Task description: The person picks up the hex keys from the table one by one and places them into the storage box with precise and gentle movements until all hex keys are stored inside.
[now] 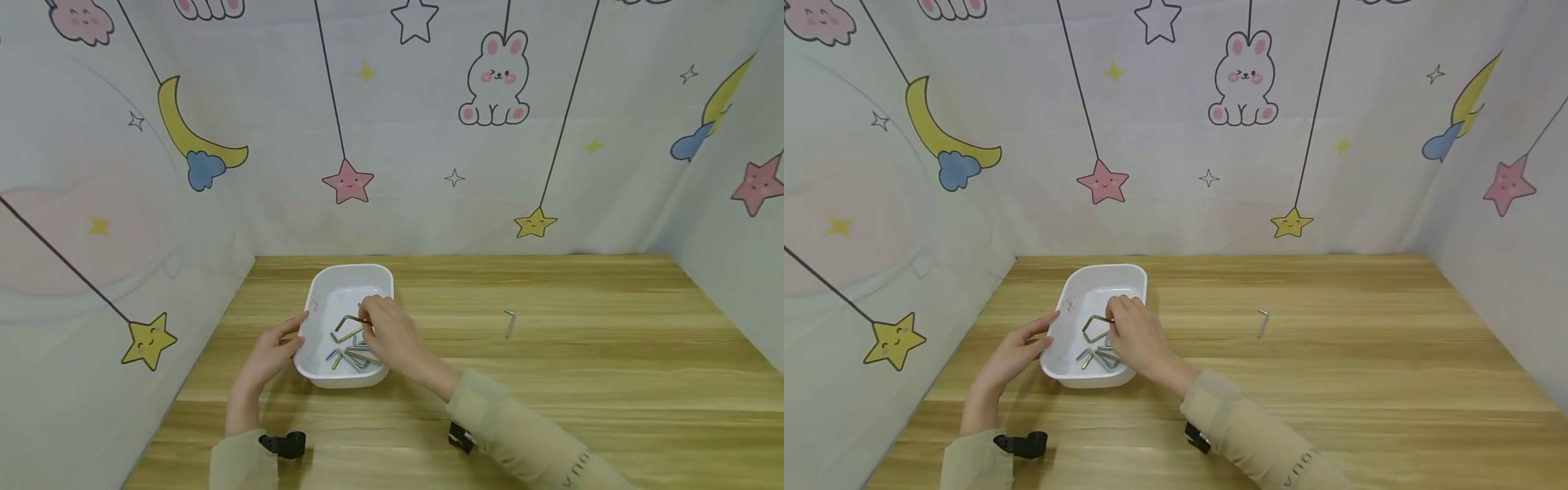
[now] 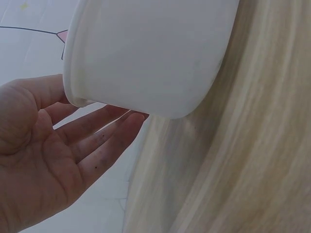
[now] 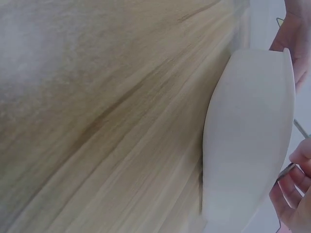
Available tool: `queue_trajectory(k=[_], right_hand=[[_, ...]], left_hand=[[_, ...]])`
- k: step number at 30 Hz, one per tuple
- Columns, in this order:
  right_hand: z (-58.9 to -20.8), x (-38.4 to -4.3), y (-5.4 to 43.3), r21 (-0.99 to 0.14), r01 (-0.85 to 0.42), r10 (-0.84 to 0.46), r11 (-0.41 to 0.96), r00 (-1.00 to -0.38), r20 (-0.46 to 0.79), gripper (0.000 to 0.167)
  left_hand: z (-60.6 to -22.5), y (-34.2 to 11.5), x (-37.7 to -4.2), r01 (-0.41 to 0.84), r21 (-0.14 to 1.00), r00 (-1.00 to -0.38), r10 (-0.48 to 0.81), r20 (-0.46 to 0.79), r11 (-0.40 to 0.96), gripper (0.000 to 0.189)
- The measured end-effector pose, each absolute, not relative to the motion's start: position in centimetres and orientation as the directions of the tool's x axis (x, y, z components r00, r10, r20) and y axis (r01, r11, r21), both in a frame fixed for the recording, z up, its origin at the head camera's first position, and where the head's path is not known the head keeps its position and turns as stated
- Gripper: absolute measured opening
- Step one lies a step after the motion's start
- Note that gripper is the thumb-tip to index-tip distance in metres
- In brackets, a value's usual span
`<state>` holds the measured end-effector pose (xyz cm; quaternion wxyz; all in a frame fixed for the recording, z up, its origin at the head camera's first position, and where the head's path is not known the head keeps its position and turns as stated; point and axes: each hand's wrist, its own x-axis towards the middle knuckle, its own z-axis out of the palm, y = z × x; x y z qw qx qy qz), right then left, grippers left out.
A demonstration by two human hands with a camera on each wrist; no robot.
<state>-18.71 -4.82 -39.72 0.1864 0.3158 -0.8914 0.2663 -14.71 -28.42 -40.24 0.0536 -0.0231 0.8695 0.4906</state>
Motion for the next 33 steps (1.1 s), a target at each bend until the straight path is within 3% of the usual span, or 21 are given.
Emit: queue_trajectory(k=[21, 33], right_hand=[[-40.7, -21.2, -6.9, -0.239, -0.636, -0.538, 0.734, -0.759, 0.367, 0.012], [-41.4, -21.8, -6.8, -0.231, -0.642, -0.548, 0.731, -0.755, 0.360, 0.025]], left_hand=[[-40.4, -28.6, -14.7, -0.080, 0.856, -0.994, 0.023, -0.106, 0.511, 0.050], [-40.4, -28.6, -14.7, -0.083, 0.852, -0.994, 0.019, -0.108, 0.517, 0.050]])
